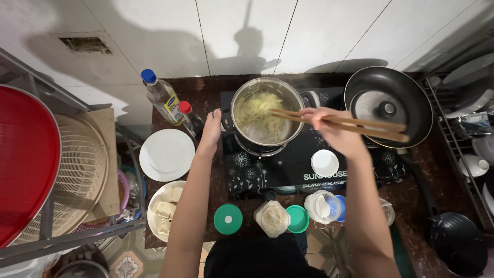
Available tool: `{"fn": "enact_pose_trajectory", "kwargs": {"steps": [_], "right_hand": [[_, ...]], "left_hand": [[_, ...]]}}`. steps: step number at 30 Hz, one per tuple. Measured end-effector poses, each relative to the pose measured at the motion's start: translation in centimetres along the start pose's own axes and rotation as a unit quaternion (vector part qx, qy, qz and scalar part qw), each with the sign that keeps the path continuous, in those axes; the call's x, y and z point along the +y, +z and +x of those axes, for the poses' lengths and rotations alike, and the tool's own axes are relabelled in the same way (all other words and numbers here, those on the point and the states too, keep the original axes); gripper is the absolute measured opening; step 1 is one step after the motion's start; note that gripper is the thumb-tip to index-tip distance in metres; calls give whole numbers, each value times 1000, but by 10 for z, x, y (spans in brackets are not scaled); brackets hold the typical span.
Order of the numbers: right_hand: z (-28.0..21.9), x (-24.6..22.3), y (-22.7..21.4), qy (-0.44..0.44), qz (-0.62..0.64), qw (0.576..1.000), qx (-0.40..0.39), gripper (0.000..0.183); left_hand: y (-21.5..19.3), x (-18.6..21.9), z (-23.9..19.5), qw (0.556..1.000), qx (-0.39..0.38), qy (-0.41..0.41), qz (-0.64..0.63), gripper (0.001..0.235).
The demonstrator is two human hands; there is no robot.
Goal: Chopping herbs, boiling pasta in a pot, stirring with chopsticks, and washing a plate.
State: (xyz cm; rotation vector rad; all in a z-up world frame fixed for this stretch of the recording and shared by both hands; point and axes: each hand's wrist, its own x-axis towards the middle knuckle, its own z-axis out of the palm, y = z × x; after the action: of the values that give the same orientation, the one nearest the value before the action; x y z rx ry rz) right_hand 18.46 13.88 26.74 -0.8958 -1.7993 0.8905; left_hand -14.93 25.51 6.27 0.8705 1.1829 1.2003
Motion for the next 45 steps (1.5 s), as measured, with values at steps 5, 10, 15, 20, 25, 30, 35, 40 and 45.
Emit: {"fn": "enact_pose_trajectory", "kwargs": {"steps": [5, 10, 15, 20, 25, 30, 35, 40, 45], "right_hand": [[-19, -20, -7, 61, -122, 989, 52, 21], [-26, -28, 3, 57, -69, 990, 112, 18], [-40, -17, -4, 23, -23, 988, 150, 15], [-55, -32, -9, 37, 74, 952, 295, 17], [-104, -30, -32, 41, 301, 882, 362, 25], [-162, -24, -76, -100, 567, 794, 198, 28], [-162, -75, -71, -220, 645, 731, -30, 23], [-178, -88, -60, -277, 659, 692, 96, 19], [-142, -89, -65, -269, 696, 666, 21, 18]], "left_hand": [[0, 2, -1, 1000, -5, 0, -7, 39], [0, 0, -3, 999, -15, -2, -32, 38], [1, 11, -13, 1000, -2, -11, -4, 39], [2, 12, -9, 1000, -4, -9, 13, 44], [2, 11, -8, 1000, -2, -20, 9, 46], [2, 13, -10, 1000, -4, -25, -1, 46], [-2, 3, -3, 1000, -6, -6, -7, 45], [3, 11, -6, 999, -8, -22, -35, 43], [2, 17, -11, 1000, -3, -24, -20, 44]]}}
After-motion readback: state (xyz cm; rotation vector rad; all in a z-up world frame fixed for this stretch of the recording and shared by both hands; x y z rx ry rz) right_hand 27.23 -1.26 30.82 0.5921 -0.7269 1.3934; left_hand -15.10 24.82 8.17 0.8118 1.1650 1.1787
